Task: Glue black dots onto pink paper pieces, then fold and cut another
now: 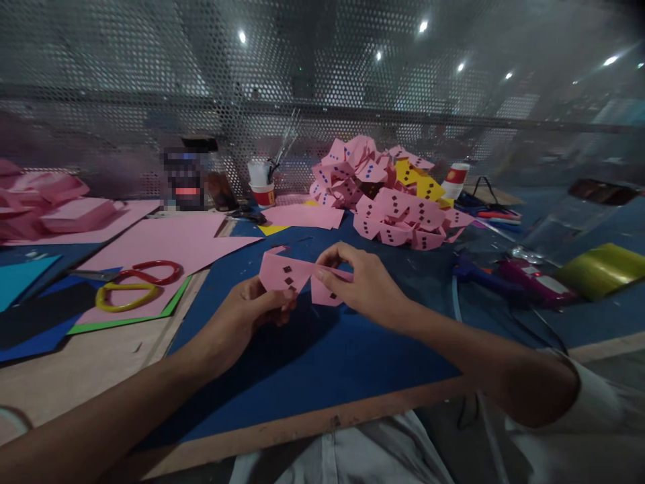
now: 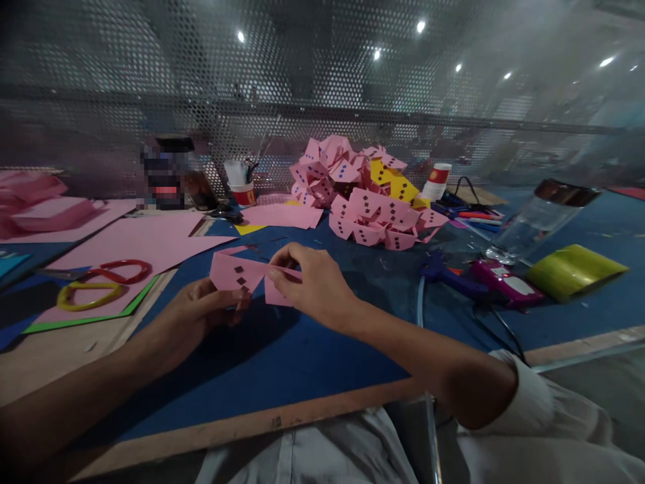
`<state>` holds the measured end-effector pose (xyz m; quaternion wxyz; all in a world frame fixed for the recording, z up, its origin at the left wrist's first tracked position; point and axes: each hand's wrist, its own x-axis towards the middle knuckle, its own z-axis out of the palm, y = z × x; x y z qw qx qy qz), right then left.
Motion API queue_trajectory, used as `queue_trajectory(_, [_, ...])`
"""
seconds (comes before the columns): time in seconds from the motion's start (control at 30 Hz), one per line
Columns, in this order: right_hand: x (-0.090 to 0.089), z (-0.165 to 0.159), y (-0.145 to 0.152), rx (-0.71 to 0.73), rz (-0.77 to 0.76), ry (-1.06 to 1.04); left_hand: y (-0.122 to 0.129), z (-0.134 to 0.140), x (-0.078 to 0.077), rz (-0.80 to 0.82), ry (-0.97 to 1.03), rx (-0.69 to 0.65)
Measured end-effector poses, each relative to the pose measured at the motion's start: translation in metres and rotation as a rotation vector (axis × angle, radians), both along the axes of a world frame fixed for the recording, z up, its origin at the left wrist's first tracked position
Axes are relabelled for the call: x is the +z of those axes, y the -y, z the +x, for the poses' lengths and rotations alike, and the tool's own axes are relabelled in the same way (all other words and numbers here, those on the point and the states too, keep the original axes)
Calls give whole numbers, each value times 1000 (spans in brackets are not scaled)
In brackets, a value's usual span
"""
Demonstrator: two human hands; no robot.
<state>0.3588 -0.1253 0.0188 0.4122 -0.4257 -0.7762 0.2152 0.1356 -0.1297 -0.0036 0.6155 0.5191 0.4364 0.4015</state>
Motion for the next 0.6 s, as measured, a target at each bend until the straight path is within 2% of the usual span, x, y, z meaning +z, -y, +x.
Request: queue_trajectory(0.6, [0,1,-1,0,-57,-24,-5,-4,-9,88,-67,15])
